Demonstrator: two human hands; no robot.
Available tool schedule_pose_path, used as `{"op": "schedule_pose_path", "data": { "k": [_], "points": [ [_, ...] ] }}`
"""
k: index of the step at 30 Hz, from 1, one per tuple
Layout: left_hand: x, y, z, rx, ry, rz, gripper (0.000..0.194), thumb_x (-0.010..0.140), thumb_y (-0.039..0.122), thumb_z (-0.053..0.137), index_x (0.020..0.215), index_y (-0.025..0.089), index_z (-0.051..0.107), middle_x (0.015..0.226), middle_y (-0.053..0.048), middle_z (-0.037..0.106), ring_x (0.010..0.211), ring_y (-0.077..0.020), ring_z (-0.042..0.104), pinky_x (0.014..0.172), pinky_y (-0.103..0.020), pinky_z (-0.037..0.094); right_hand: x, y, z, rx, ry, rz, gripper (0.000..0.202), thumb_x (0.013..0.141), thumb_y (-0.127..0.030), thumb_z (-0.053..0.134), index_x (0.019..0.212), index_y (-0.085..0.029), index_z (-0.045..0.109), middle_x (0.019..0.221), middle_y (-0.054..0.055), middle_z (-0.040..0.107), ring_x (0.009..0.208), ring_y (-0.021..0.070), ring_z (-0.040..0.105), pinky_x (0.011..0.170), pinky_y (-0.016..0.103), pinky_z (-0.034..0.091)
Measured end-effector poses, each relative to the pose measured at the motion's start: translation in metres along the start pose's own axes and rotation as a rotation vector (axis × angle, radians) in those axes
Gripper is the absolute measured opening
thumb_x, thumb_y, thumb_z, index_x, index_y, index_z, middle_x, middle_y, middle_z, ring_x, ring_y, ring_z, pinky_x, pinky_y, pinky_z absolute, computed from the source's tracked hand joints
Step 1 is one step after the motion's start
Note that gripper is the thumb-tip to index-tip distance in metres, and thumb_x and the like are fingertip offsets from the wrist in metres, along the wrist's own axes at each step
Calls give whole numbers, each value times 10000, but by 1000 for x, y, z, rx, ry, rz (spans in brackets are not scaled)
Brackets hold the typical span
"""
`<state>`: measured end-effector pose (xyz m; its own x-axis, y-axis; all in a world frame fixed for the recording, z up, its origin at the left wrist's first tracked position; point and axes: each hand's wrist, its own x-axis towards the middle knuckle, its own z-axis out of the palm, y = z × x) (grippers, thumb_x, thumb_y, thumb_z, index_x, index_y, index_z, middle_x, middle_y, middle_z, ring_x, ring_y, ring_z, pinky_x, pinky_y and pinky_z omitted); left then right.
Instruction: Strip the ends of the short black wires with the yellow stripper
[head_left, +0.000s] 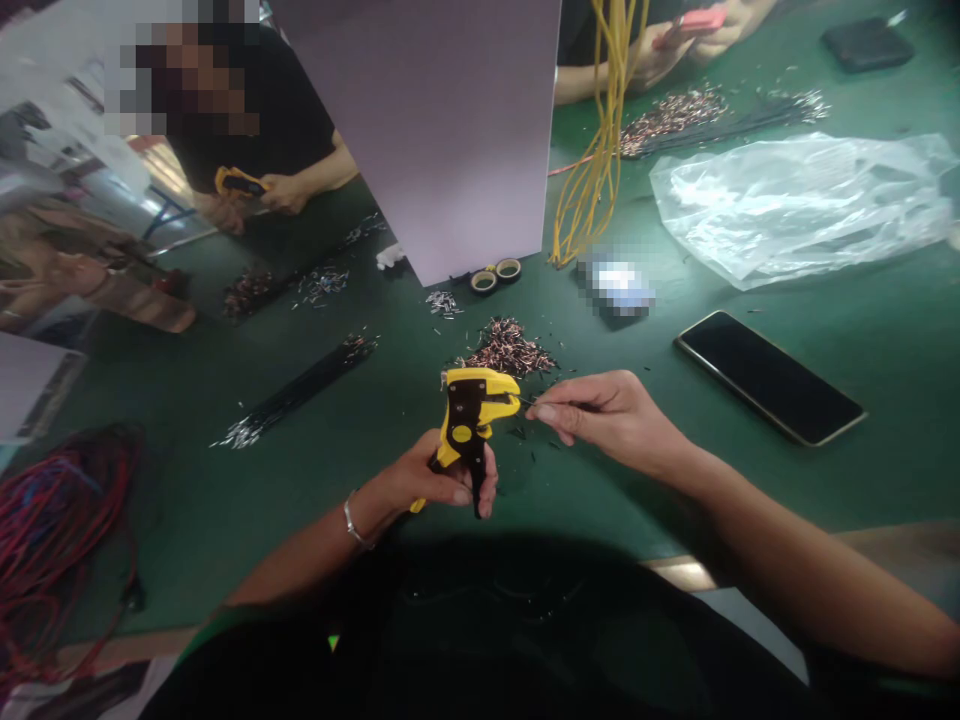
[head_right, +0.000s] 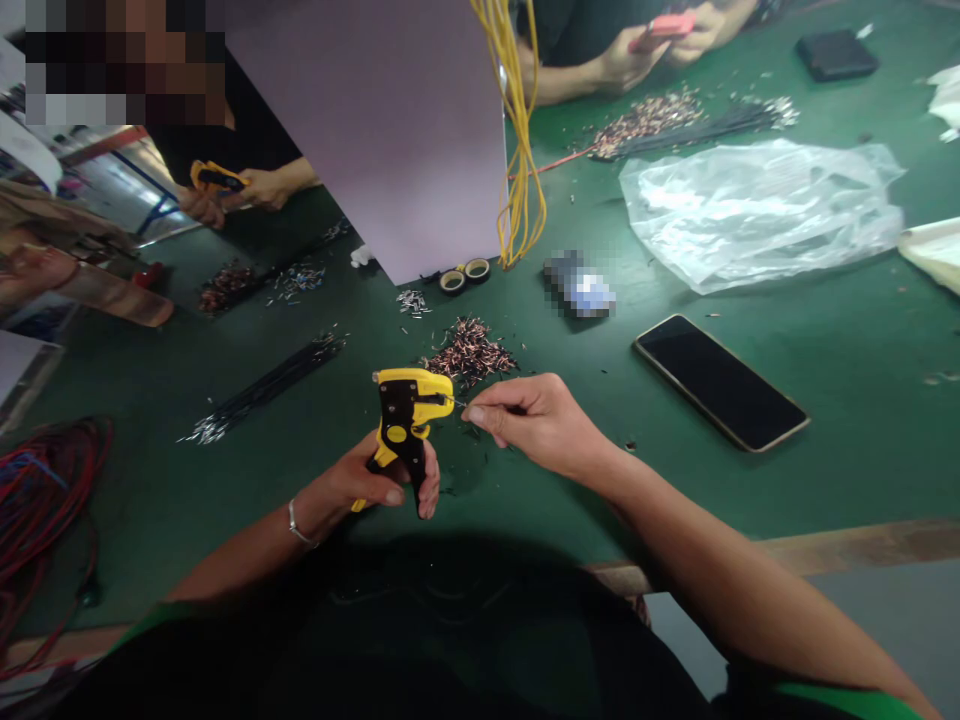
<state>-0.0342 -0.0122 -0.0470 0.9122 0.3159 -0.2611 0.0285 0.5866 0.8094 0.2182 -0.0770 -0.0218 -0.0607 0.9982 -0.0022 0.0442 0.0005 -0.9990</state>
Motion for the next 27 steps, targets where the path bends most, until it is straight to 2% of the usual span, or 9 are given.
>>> {"op": "schedule_pose_path", "data": {
  "k": [4,15,27],
  "points": [
    [-2,-3,0,27,-36,-30,377,682,276,866,977,116,696,794,-87,693,712,-223,690,716,-407,582,-1,0,2,2,-38,7,313,820,-440,729,756,-137,778,529,-1,561,512,106,479,493,255,379],
    [-3,-2,0,12,-52,-20,345,720,257,848,995,114,696,800,-83,694,724,-213,692,720,-388,576,-2,0,2,17,-23,44,260,782,-381,742,725,-131,778,546,4,545,506,99,436,469,254,333],
    [-4,-3,3,65,46,-38,269,725,258,851,873,113,681,683,-52,686,606,-171,670,626,-327,562,-1,-2,1,35,-24,74,255,768,-384,743,714,-138,775,532,-3,542,501,97,426,463,255,315]
  ]
}}
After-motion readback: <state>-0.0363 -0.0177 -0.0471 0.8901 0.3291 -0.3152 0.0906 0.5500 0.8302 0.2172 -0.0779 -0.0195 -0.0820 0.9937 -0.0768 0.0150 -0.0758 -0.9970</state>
